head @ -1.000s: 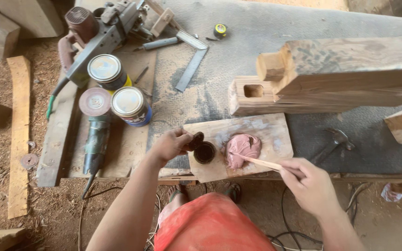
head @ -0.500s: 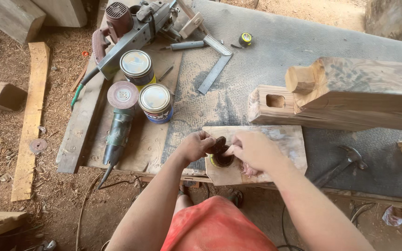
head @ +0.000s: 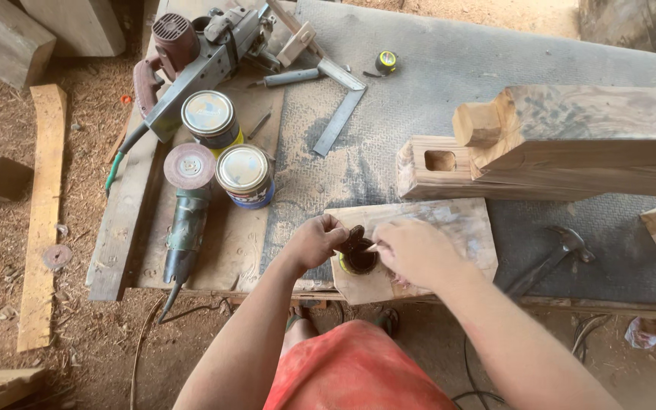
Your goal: The person mixes a pink paste on a wooden board using a wooden stick. They then add a dark liquid from a small can and continue mixing until the paste turns brown.
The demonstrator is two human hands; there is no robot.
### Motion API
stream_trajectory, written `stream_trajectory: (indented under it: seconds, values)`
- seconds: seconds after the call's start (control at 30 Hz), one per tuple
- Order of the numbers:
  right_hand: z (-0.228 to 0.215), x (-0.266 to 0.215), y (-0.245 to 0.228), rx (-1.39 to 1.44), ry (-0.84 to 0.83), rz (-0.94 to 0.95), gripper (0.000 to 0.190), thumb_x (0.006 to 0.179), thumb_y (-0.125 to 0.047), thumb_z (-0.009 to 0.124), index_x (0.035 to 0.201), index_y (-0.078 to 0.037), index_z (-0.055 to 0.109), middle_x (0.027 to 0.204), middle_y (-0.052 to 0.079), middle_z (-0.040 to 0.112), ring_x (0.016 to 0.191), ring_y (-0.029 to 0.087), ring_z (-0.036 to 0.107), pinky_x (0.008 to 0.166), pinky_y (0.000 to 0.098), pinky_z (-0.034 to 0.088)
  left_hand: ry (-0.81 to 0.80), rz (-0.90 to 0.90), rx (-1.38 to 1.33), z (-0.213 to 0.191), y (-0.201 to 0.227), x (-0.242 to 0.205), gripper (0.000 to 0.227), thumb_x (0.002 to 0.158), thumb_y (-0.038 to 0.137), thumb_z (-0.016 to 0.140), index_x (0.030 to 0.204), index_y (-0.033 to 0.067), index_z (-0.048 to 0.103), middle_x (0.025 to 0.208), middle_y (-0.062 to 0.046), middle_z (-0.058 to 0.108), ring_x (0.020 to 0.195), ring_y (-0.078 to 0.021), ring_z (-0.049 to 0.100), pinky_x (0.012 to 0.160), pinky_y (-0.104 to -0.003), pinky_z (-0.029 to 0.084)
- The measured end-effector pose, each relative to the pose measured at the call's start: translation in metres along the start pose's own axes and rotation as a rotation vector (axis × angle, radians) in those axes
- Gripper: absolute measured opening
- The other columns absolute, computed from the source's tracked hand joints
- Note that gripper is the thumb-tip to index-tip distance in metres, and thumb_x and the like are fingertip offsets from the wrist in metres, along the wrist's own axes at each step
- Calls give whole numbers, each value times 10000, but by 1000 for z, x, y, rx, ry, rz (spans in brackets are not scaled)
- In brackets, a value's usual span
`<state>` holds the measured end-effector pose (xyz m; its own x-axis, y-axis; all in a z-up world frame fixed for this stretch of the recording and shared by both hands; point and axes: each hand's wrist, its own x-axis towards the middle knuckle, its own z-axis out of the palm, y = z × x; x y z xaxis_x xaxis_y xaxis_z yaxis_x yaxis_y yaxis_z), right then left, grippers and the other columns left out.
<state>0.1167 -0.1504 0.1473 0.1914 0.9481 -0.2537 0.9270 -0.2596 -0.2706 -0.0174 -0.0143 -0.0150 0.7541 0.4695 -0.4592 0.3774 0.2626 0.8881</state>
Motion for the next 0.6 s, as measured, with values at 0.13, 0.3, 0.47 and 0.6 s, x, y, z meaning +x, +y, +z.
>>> stream_trajectory:
  seconds: [0.13,0.3,0.47,0.6]
  values:
    - [9,9,-5,-56,-45,74,163,875,-211,669,989,-99,700,894,117,730,876,324,724,760,472,558,9,20,74,0,7,-2,231,924,254,685,957,25,678,831,-57,727,738,-131,655,691,-295,553]
    - [34,15,41,363,-60,371,232,875,-190,675,1070,-92,754,866,92,782,725,205,753,692,354,578,39,-12,188,2,12,-10,257,925,258,671,955,4,700,804,-81,720,709,-139,650,679,-313,542]
    - [80,-8,108,920,69,668,249,897,-188,695,1080,-28,749,839,70,768,610,127,594,555,305,464,-22,11,165,4,14,-13,251,956,268,641,968,22,690,826,-62,727,723,-135,629,695,-306,540]
    - [110,-52,155,1345,142,809,209,905,-174,690,1088,-72,700,823,34,694,594,105,499,532,282,367,-26,-27,91,5,13,-11,254,976,264,639,995,13,677,849,-64,697,765,-146,635,705,-304,536]
